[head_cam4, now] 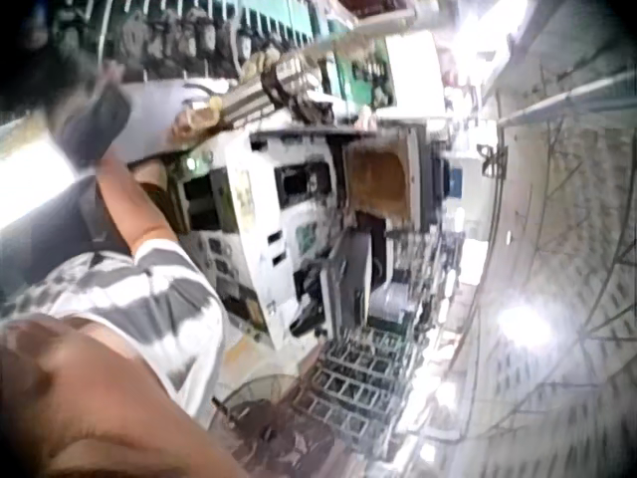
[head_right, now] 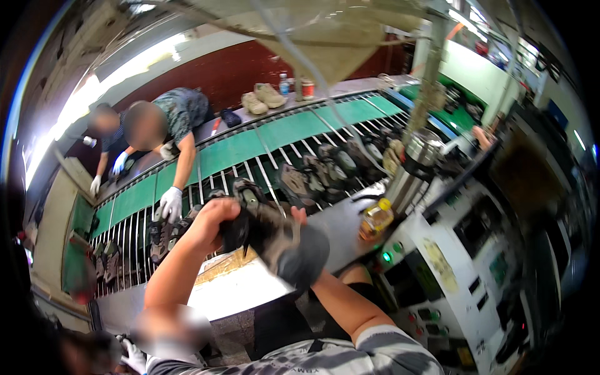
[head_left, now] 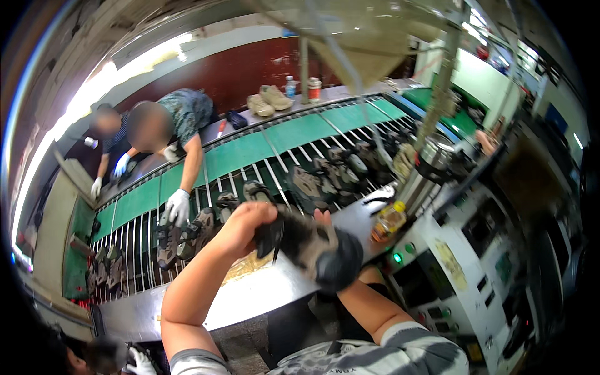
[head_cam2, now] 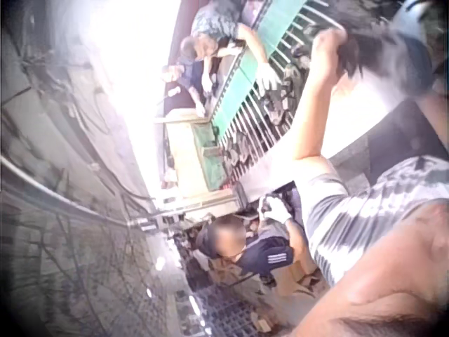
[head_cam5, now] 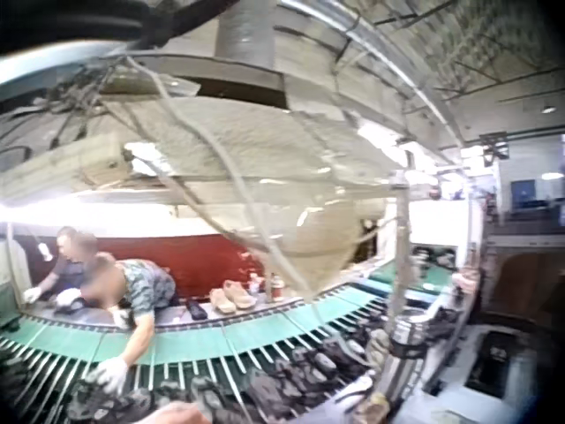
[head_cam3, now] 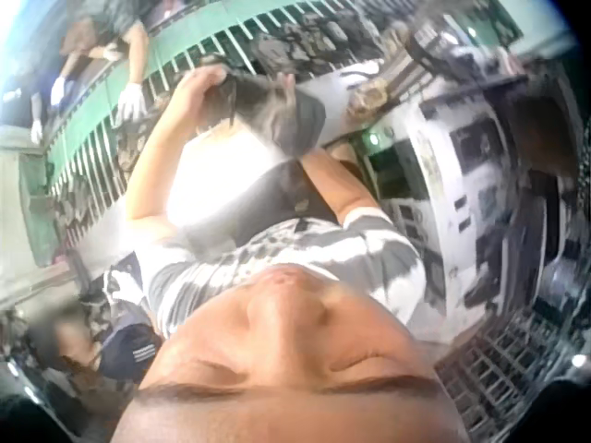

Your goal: The person picks up shoes from a conveyor belt, places them into a machine for sole attachment, and then returns the shoes to the conveyor belt.

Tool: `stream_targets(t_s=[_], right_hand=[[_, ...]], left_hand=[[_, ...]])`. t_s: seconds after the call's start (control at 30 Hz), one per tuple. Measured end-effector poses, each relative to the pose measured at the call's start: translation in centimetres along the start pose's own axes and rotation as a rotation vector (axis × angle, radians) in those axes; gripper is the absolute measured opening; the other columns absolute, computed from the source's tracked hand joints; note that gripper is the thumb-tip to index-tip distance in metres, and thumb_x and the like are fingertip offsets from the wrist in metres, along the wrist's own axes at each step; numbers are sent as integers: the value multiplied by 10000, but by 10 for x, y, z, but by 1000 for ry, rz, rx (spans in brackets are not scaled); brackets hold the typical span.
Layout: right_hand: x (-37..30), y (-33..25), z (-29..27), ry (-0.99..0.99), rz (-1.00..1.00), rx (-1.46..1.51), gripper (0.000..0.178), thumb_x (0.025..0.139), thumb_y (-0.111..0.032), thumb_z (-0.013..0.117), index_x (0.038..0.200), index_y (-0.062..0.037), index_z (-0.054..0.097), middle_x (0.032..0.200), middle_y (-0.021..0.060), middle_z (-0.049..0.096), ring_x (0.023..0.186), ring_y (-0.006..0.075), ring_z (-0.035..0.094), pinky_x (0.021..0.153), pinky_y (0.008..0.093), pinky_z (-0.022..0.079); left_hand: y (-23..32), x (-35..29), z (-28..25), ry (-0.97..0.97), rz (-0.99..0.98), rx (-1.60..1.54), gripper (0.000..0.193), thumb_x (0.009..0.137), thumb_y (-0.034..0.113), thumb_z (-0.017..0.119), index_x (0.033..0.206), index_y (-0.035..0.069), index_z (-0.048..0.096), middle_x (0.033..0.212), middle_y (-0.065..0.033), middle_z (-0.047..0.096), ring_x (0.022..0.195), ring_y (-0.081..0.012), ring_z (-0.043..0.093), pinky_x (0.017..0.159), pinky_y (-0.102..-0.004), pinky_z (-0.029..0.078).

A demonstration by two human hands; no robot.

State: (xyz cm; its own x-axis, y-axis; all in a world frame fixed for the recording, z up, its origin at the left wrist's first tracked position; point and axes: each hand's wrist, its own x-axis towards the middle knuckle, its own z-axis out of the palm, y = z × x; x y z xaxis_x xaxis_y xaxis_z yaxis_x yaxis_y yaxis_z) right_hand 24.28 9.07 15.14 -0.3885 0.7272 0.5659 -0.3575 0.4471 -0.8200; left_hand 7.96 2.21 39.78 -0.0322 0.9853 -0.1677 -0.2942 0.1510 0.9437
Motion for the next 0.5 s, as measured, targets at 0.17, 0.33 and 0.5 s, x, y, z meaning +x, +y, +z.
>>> stream_targets(t_s=[0.17, 0.33, 0.5], right_hand=[[-88, -122, -26, -119, -195, 393, 850, 789, -287, 724, 1474, -27, 294, 1426, 171, 439, 1303, 287, 460, 1102, 466, 349], [-141, -171, -72, -69, -243, 509, 900, 738, -245, 769, 1472, -11, 304, 1457, 178, 421, 1331, 314, 441, 1125, 497, 332], [-218, -221, -163, 227, 302, 799, 896, 705, -227, 707, 1460, 40, 306, 1400, 244, 470, 1253, 388, 511, 1093, 503, 386]], left_hand=[[10, -78, 35, -417, -196, 492, 239, 717, 165, 627, 583, 14, 499, 619, -38, 487, 609, -167, 453, 603, -317, 331], [-43, -80, 89, -448, -77, 140, 294, 813, 258, 611, 824, -30, 674, 785, -85, 651, 752, -173, 602, 747, -294, 470], [-110, -69, 221, -180, -502, -388, 320, 934, 402, 543, 859, 93, 582, 728, -31, 581, 620, -176, 562, 594, -318, 474]])
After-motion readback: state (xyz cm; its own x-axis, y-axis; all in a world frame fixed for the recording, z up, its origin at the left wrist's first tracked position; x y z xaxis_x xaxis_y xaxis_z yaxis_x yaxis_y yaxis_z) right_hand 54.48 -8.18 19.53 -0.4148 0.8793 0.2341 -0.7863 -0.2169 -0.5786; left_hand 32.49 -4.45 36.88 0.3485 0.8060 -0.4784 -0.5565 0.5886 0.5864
